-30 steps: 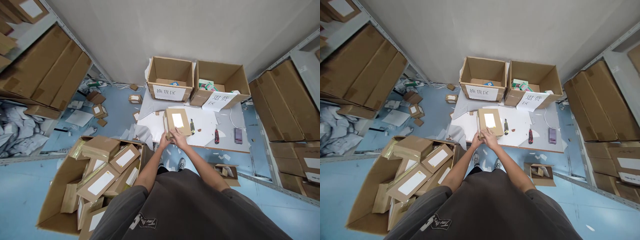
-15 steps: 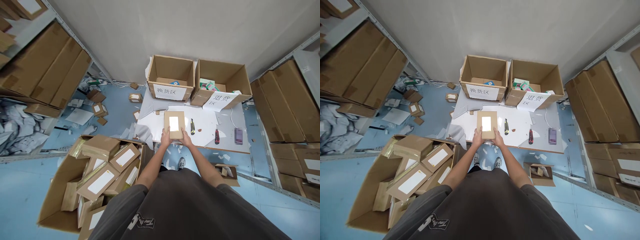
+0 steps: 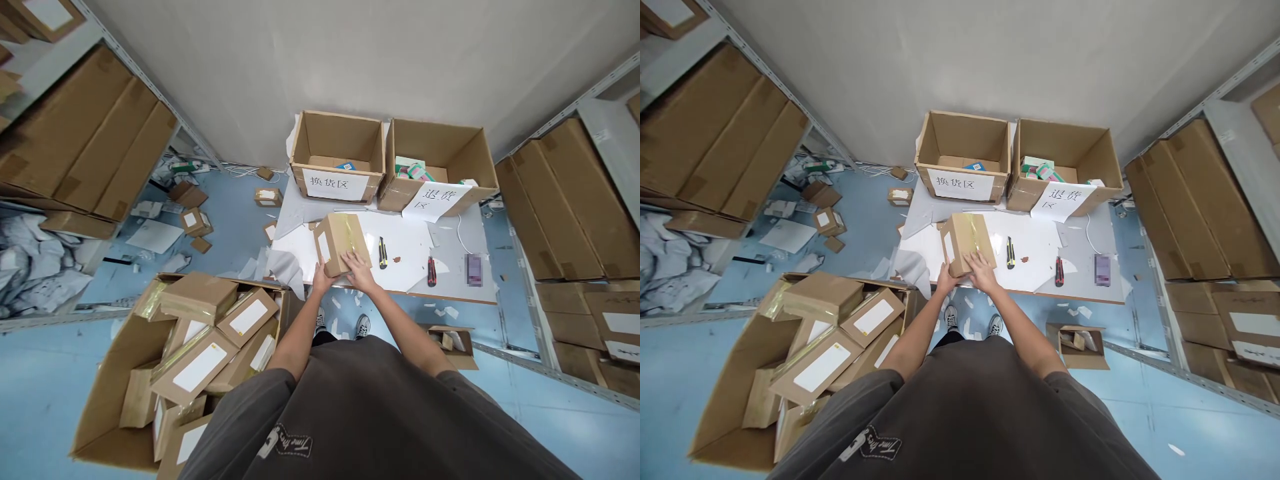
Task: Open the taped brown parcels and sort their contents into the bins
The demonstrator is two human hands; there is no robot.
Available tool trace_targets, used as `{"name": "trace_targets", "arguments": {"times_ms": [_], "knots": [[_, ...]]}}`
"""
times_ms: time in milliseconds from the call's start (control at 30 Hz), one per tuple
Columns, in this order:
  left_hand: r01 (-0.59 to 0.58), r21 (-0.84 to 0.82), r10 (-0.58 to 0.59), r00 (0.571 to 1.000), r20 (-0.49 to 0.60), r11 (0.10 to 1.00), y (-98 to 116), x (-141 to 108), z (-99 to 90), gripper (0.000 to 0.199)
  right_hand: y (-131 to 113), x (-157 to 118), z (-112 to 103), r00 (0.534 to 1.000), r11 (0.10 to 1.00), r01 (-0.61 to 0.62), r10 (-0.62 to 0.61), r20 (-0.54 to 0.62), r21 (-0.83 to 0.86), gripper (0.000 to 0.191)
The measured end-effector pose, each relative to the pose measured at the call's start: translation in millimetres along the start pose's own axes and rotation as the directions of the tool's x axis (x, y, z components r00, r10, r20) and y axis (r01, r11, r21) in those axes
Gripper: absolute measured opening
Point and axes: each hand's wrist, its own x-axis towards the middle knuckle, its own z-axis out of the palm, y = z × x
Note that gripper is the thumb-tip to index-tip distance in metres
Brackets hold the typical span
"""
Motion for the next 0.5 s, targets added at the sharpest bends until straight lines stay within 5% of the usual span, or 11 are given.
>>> {"name": "trace_targets", "arguments": {"times_ms": [133,267,367,500], "knots": [[0.088,0.02,-0.088,0.996,0.013,0.996,4.9,-7.3,-16.4,0.121,11.8,-1.5,11.6,0.994,0.994,-0.107,0.107,0.0,0.018,0.107],[-0.025,0.127,0.028,0.999,-0.024,0.992,22.8,-24.5,-30.4,0.132,29.5,4.8,14.8,0.954,0.948,-0.3,0.299,0.028,0.102,0.118],[-0.183,0.263,0.199,0.979,-0.035,0.947,40.2,-30.8,-31.8,0.128,32.8,11.0,17.7,0.95,0.931,-0.311,0.296,0.101,0.192,0.121],[-0.102,0.385,0.111,0.994,-0.001,0.918,50.7,-26.6,-29.0,0.123,26.3,13.4,29.2,0.961,0.928,-0.269,0.239,0.142,0.257,0.114]]}}
